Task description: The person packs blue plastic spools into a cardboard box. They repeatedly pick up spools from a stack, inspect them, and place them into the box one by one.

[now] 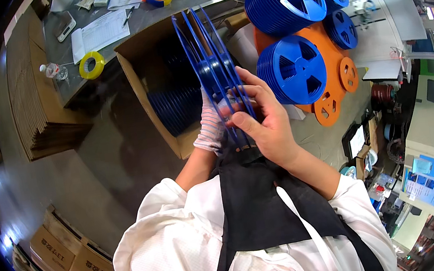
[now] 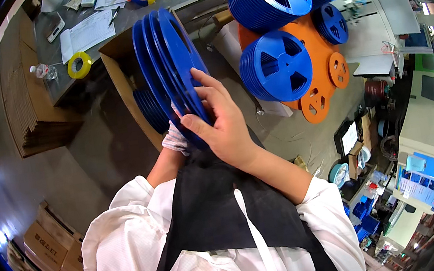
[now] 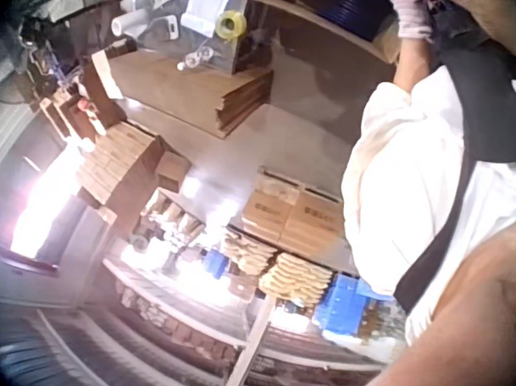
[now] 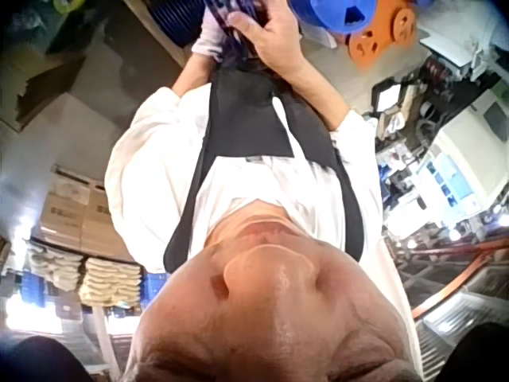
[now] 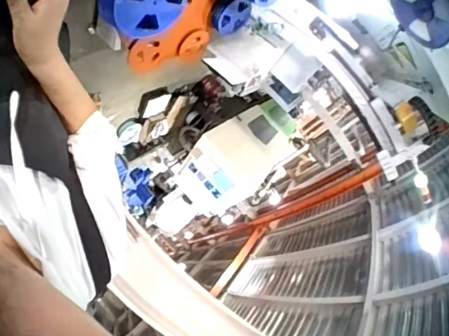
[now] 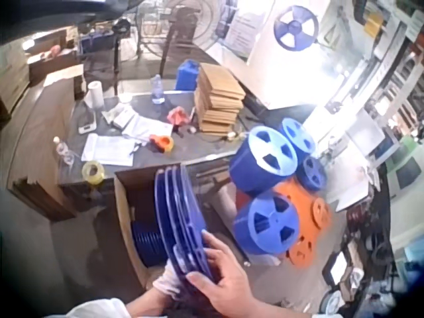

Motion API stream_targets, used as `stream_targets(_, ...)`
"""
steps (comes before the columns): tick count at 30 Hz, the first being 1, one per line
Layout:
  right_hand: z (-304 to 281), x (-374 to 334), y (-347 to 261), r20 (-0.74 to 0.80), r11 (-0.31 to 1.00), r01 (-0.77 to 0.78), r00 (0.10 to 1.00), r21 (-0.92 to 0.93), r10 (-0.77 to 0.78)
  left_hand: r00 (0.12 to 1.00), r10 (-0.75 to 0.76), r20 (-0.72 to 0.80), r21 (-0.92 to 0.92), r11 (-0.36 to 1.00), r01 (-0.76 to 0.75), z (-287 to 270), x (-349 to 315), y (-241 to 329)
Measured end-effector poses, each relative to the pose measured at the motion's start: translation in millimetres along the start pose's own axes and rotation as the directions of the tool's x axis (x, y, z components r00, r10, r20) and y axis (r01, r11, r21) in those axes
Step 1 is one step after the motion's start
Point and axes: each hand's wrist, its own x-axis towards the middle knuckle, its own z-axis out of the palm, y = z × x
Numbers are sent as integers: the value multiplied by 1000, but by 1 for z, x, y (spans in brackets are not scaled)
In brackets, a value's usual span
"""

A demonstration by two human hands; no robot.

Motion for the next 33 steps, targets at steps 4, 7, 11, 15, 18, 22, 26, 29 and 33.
stream_targets(4, -21, -1, 3, -147, 977, -56, 985, 207, 88, 944, 327, 37, 606, 744, -281, -32, -5, 6)
stream_targets(7, -60, -4, 0, -348, 959, -62, 924, 277, 160, 903, 430, 23, 792, 543, -279, -39, -29, 37)
stream_targets(11, -124, -24, 8, -553, 888, 103, 812, 448, 185, 855, 514, -69, 357, 813, -460, 4, -75, 77)
stream_targets(15, -160, -40, 26, -421, 639, 275, 903, 719, 85, 784, 621, 0, 422, 711, -563, 1, -90, 125)
stream_targets(18, -166, -43, 28, -357, 438, 301, 933, 847, 49, 782, 623, 28, 427, 699, -573, -8, -91, 136)
stream_targets(22, -166, -35, 27, -351, 360, 304, 934, 882, 72, 818, 575, 29, 426, 733, -530, -10, -82, 129)
stream_targets(26, -167, -28, 30, -296, 276, 274, 954, 921, 40, 853, 521, 29, 420, 768, -484, -11, -71, 116)
stream_targets(29, -168, -29, 32, -313, 249, 295, 949, 923, 36, 867, 498, 27, 410, 785, -464, -12, -70, 109)
stream_targets(33, -179, -36, 44, -301, 213, 289, 953, 933, 23, 870, 493, 34, 407, 788, -462, -16, -73, 109)
